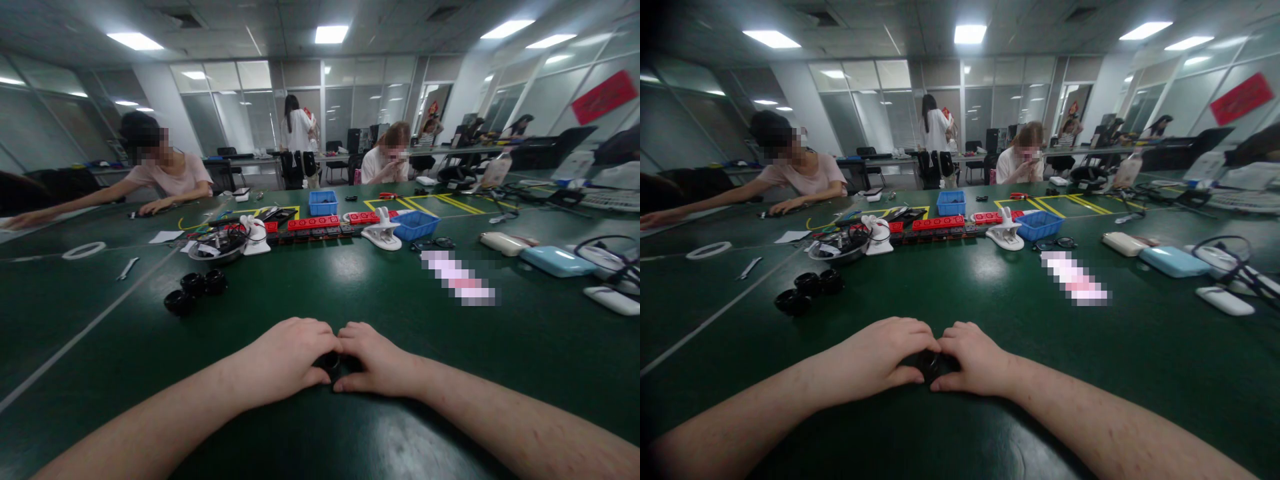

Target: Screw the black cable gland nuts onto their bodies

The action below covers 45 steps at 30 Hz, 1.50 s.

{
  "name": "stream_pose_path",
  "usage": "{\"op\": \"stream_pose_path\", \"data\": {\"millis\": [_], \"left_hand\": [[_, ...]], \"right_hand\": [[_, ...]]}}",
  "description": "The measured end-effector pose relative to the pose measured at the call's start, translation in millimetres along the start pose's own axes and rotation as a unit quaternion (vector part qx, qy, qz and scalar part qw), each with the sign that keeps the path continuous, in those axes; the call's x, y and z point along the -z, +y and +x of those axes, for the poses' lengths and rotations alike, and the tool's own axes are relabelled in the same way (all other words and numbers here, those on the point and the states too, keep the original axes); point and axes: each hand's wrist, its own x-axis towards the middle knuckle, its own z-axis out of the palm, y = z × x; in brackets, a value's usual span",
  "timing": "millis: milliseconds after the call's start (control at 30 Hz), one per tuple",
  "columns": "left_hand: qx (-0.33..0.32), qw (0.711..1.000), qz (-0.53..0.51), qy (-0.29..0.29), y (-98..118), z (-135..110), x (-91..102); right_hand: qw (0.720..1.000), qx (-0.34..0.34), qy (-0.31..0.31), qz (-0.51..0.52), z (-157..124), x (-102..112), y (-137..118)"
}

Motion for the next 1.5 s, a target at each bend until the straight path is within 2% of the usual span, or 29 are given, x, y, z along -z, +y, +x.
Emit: {"op": "stream_pose_path", "data": {"millis": [133,233,300,367,467,600,767,1033,1133,1333,1500], "left_hand": [[0.028,0.999,-0.018,0.015,-4.1,-0.9,-3.3],[0.088,0.996,-0.009,0.016,-18.1,-4.1,-8.0],[0.099,0.995,-0.007,-0.003,-30.3,-3.4,-13.4],[0.049,0.998,-0.044,-0.016,-40.4,1.1,-21.0],[-0.023,0.994,-0.102,-0.012,-47.1,12.6,-34.8],[-0.048,0.989,-0.136,0.033,-45.5,24.5,-49.6],[-0.004,0.985,-0.156,0.075,-43.9,28.0,-54.9],[0.071,0.983,-0.074,0.155,-57.6,32.5,-62.1],[0.096,0.98,-0.058,0.166,-61.3,32.5,-61.7],[0.137,0.977,-0.016,0.163,-61.1,29.8,-57.1],[0.162,0.972,-0.002,0.17,-59.9,28.4,-56.4]], "right_hand": [[0.999,0.007,0.034,0.037,-1.2,-1.3,0.9],[0.993,0.003,0.101,0.067,-4.0,-1.0,-0.8],[0.988,0.014,0.138,0.062,-6.3,0.1,-4.6],[0.988,0.04,0.143,0.036,-8.1,1.0,-9.5],[0.991,0.072,0.112,-0.004,-8.4,0.7,-15.1],[0.992,0.06,0.109,0.0,-6.2,-0.2,-14.7],[0.986,0.038,0.158,0.048,-6.4,0.7,-9.5],[0.943,0.023,0.318,0.094,-7.3,-7.9,-1.8],[0.942,0.001,0.323,0.09,-5.6,-7.6,3.7],[0.93,-0.093,0.339,0.108,-0.7,0.1,22.2],[0.939,-0.095,0.32,0.078,3.7,3.5,33.4]]}}
